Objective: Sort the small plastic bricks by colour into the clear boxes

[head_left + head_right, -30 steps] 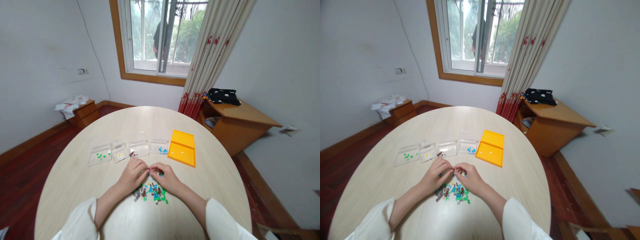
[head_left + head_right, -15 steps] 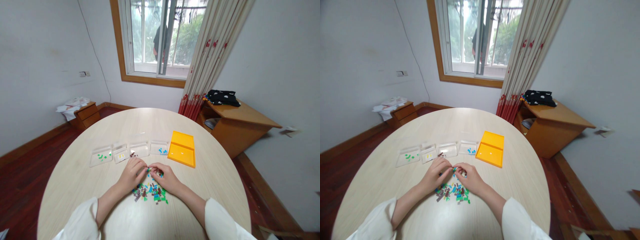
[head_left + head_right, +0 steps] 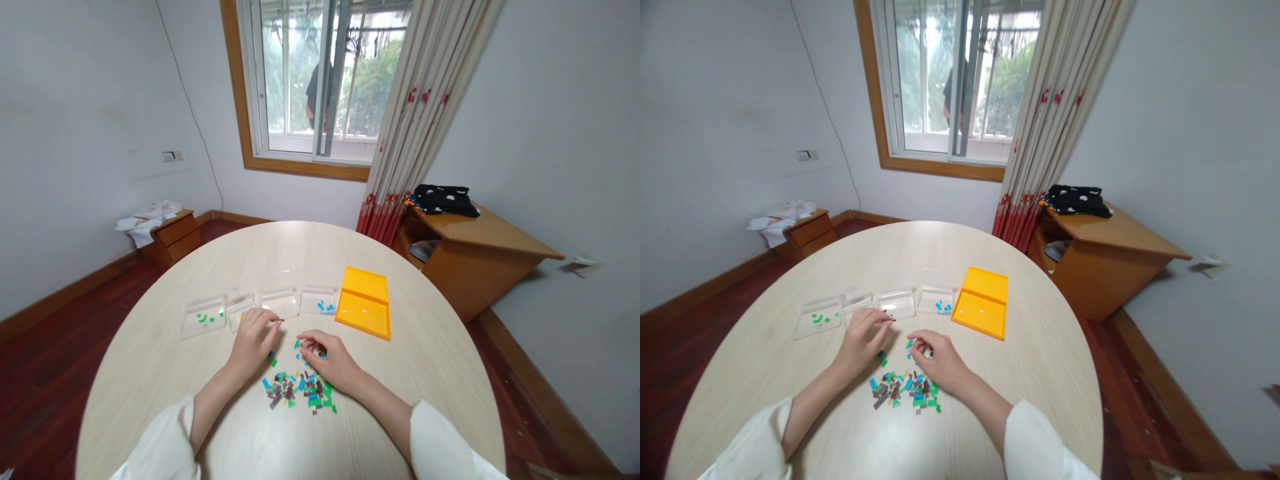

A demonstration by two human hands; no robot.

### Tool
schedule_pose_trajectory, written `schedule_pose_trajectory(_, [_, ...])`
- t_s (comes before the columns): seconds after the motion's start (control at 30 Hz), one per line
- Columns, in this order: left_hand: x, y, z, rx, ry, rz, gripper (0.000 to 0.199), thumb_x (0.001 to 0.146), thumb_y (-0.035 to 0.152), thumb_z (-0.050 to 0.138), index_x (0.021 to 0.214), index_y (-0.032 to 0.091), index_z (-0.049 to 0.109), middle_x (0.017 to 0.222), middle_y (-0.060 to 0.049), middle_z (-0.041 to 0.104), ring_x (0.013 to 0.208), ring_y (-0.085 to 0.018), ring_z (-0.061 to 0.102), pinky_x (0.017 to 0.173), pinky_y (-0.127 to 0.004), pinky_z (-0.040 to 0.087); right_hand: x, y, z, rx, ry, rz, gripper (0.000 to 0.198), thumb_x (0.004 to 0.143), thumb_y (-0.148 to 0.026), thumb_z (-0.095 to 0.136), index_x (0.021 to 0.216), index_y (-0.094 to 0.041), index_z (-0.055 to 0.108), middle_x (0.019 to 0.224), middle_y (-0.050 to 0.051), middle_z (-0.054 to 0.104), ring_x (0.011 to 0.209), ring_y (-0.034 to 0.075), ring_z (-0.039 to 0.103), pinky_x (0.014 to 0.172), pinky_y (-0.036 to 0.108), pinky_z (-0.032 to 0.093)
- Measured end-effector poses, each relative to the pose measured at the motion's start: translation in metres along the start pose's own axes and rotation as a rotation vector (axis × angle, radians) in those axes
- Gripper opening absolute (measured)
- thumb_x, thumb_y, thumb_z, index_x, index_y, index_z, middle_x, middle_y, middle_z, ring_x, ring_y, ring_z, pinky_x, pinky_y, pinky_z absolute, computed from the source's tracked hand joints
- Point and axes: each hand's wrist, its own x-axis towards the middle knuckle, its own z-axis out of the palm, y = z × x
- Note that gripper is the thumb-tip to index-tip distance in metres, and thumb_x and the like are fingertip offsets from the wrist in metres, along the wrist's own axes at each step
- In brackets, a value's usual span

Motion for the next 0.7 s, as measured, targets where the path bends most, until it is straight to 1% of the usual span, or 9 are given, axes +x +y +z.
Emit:
schedule_pose_trajectory(0.17, [0.004,-0.021,-0.001,0.135,0.06,-0.134,0.012,0.087,0.024,0.052,0.081,0.019,0.061,0.082,-0.004,0.065,0.084,-0.022,0.056,0.079,-0.037,0.038,0.0,0.0,-0.001,-0.001,-0.01,0.018,0.022,0.081,-0.021,0.054,0.099,-0.017,0.066,0.079,0.003,0.067,0.072,0.012,0.061,0.067,0.024,0.048])
schedule_pose_trajectory(0.3, [0.002,-0.029,0.0,0.199,0.056,-0.205,0.011,0.085,0.025,0.054,0.082,0.02,0.063,0.087,-0.004,0.066,0.089,-0.024,0.056,0.08,-0.038,0.037,-0.001,0.0,-0.002,-0.007,-0.011,0.017,0.022,0.081,-0.021,0.053,0.099,-0.017,0.066,0.079,0.003,0.067,0.071,0.012,0.061,0.067,0.024,0.047])
schedule_pose_trajectory(0.47, [0.0,-0.03,0.003,0.193,0.024,-0.241,0.01,0.085,0.022,0.054,0.084,0.02,0.064,0.089,-0.004,0.066,0.092,-0.025,0.056,0.083,-0.039,0.035,-0.001,0.0,-0.001,-0.006,-0.009,0.001,0.022,0.082,-0.021,0.053,0.099,-0.016,0.066,0.078,0.003,0.067,0.071,0.012,0.061,0.066,0.024,0.048])
schedule_pose_trajectory(0.7, [-0.002,-0.033,0.004,0.185,0.019,-0.253,0.012,0.084,0.023,0.053,0.084,0.021,0.065,0.09,-0.005,0.066,0.093,-0.025,0.056,0.084,-0.039,0.036,-0.001,0.0,-0.001,-0.016,-0.001,-0.016,0.022,0.082,-0.021,0.053,0.099,-0.017,0.066,0.077,0.002,0.067,0.069,0.012,0.06,0.066,0.024,0.048])
